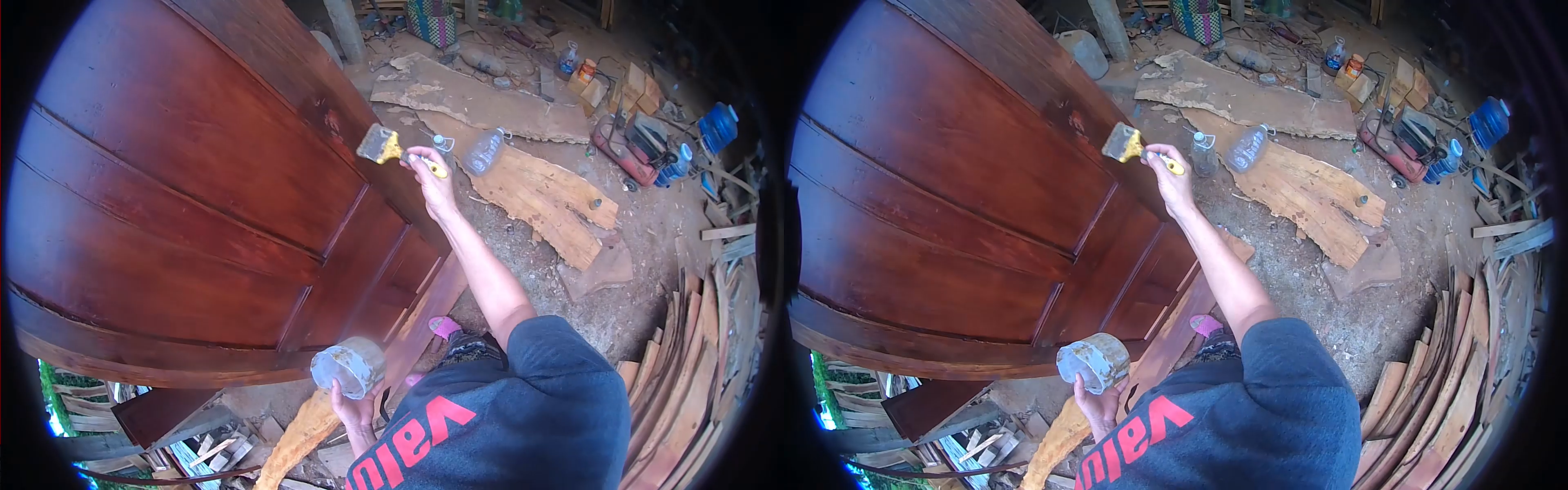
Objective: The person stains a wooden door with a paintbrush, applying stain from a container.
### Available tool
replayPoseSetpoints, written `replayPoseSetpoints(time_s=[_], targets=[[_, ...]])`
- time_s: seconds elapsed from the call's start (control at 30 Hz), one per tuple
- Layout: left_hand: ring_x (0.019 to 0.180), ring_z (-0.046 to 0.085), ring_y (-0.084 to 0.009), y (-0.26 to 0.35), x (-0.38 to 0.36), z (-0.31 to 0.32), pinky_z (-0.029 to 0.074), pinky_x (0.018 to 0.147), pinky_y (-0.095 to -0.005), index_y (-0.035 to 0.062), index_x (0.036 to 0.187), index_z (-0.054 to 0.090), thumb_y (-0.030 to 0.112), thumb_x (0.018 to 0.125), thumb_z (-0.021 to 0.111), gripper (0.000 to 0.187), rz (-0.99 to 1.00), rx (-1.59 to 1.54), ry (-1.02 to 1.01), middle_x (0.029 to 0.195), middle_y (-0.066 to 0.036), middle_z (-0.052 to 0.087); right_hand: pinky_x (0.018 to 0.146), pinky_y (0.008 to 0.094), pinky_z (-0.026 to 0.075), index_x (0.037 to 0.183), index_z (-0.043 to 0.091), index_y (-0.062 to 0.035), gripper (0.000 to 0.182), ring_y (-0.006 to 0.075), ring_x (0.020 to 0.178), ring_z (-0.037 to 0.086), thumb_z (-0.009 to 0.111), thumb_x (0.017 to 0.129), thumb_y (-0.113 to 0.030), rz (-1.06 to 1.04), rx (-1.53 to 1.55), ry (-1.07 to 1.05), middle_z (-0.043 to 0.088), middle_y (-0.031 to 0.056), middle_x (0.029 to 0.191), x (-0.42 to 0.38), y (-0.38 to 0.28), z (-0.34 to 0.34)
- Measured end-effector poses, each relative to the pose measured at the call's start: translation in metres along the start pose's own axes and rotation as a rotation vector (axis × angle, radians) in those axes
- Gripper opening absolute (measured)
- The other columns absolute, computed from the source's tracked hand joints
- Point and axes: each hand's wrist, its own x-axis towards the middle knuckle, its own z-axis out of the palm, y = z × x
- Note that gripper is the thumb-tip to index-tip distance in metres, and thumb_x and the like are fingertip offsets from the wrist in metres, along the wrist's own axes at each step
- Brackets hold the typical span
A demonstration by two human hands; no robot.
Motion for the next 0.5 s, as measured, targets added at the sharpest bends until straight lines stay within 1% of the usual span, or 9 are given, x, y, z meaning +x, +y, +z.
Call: replayPoseSetpoints(time_s=[0.07,0.1,0.13,0.17,0.2,0.27,0.33,0.37,0.5], targets=[[0.125,0.054,-0.0356,-0.001,-0.002,-0.005,0.051,0.088,-0.0571,0.0174,0.146,0.04,0.056,0.084,0.064,0.076,-0.012,0.007,0.019,0.14,-0.01,0.053,0.068,0.0211,0.043,0.111,0.066,-0.0128,0.016,0.0089,0.091,0.067,0.065,0.096,-0.019,0.276,-0.144,0.232,0.068,-0.0016,0.101,-0.031,0.074,-0.074],[0.125,0.054,-0.0356,-0.002,-0.003,-0.007,0.051,0.088,-0.0571,0.0174,0.146,0.04,0.056,0.084,0.064,0.076,-0.012,0.007,0.024,0.14,-0.01,0.053,0.072,0.0247,0.049,0.108,0.067,-0.0128,0.014,0.0113,0.086,0.067,0.066,0.095,-0.017,0.262,-0.229,0.316,0.069,-0.0001,0.097,-0.048,0.114,-0.11],[0.125,0.054,-0.0354,-0.003,-0.004,-0.008,0.051,0.088,-0.0571,0.0175,0.146,0.04,0.056,0.085,0.064,0.076,-0.013,0.012,0.032,0.14,-0.01,0.053,0.072,0.0274,0.052,0.102,0.069,-0.0109,0.01,0.0122,0.083,0.066,0.066,0.094,-0.015,0.362,-0.37,0.415,0.069,0.001,0.094,-0.064,0.143,-0.142],[0.124,0.054,-0.0352,-0.003,-0.004,-0.009,0.052,0.088,-0.057,0.0176,0.146,0.04,0.056,0.085,0.064,0.076,-0.015,0.016,0.038,0.139,-0.01,0.053,0.066,0.0263,0.052,0.098,0.07,-0.01,0.007,0.0121,0.08,0.066,0.066,0.094,-0.014,0.408,-0.413,0.483,0.069,0.0019,0.093,-0.08,0.16,-0.166],[0.124,0.054,-0.0352,-0.003,-0.004,-0.01,0.052,0.088,-0.057,0.0176,0.146,0.04,0.056,0.085,0.064,0.076,-0.014,0.019,0.039,0.139,-0.01,0.053,0.066,0.0263,0.052,0.098,0.07,-0.01,0.007,0.0121,0.08,0.066,0.066,0.094,-0.014,0.409,-0.411,0.483,0.069,0.0019,0.093,-0.088,0.159,-0.173],[0.124,0.054,-0.0349,-0.003,-0.003,-0.01,0.052,0.088,-0.0569,0.0177,0.145,0.041,0.057,0.085,0.063,0.075,-0.029,0.013,0.03,0.139,-0.01,0.054,0.069,0.0275,0.051,0.093,0.072,-0.0098,0.006,0.0107,0.08,0.066,0.07,0.088,-0.013,0.612,-0.692,0.635,0.07,0.002,0.084,-0.092,0.159,-0.18],[0.124,0.054,-0.0349,-0.003,-0.002,-0.006,0.052,0.088,-0.0568,0.0176,0.145,0.041,0.057,0.085,0.063,0.075,-0.028,0.013,0.028,0.139,-0.01,0.054,0.067,0.0263,0.051,0.096,0.072,-0.0105,0.008,0.0115,0.079,0.067,0.07,0.09,-0.015,0.51,-0.608,0.491,0.071,0.0029,0.086,-0.069,0.17,-0.174],[0.124,0.054,-0.0349,-0.003,-0.002,-0.003,0.051,0.088,-0.0568,0.0175,0.145,0.042,0.057,0.084,0.063,0.075,-0.029,0.014,0.029,0.139,-0.01,0.054,0.066,0.0253,0.051,0.099,0.071,-0.0105,0.01,0.0119,0.078,0.067,0.069,0.091,-0.016,0.478,-0.425,0.415,0.071,0.0035,0.087,-0.052,0.147,-0.148],[0.125,0.054,-0.0356,-0.003,0.003,0.007,0.05,0.089,-0.0573,0.017,0.145,0.042,0.056,0.084,0.064,0.076,-0.013,0.021,-0.015,0.139,-0.011,0.054,0.067,0.0213,0.049,0.109,0.067,-0.0103,0.022,0.0092,0.081,0.069,0.066,0.097,-0.028,0.225,-0.01,-0.001,0.072,0.0022,0.094,0.006,-0.04,0.012]])
